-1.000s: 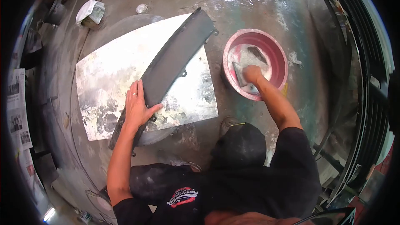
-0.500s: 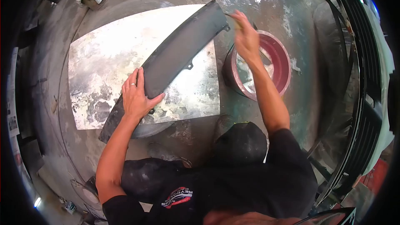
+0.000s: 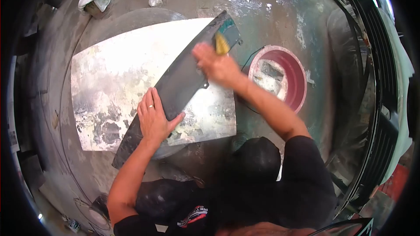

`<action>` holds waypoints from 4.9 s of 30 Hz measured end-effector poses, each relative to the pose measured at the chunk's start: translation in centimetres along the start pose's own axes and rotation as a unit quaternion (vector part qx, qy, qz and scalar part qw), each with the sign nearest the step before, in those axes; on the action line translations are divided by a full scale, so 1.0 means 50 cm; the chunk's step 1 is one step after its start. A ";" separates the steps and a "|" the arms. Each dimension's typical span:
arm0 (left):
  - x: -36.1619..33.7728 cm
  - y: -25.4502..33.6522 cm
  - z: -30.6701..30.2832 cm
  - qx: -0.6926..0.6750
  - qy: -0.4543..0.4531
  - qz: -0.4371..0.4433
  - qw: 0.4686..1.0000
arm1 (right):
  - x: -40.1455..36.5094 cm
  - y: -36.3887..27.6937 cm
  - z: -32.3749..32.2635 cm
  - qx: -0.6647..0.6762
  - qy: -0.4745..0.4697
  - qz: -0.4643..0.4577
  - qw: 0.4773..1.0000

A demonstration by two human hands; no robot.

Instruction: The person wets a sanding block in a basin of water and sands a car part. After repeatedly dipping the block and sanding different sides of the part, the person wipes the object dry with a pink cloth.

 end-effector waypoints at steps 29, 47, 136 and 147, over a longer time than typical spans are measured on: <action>0.044 0.009 -0.033 -0.003 -0.057 0.010 0.998 | 0.024 -0.135 0.021 0.076 0.014 0.023 0.997; 0.103 -0.007 -0.063 -0.126 -0.143 0.012 0.982 | -0.025 -0.021 -0.094 -0.027 0.077 0.097 0.992; 0.033 0.043 0.008 -0.040 0.023 0.047 0.998 | 0.090 0.034 0.032 -0.124 -0.044 0.051 0.990; 0.024 0.047 0.003 -0.039 0.028 0.056 0.997 | 0.093 0.213 0.016 -0.110 0.050 0.218 0.968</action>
Point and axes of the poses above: each hand's wrist, its own x-axis towards the middle knuckle, its own z-axis out of the palm, y = z × x, the point moved 7 cm from there along x, towards the middle knuckle, and after that the axes turned 12 degrees about y, right-handed, at the moved point
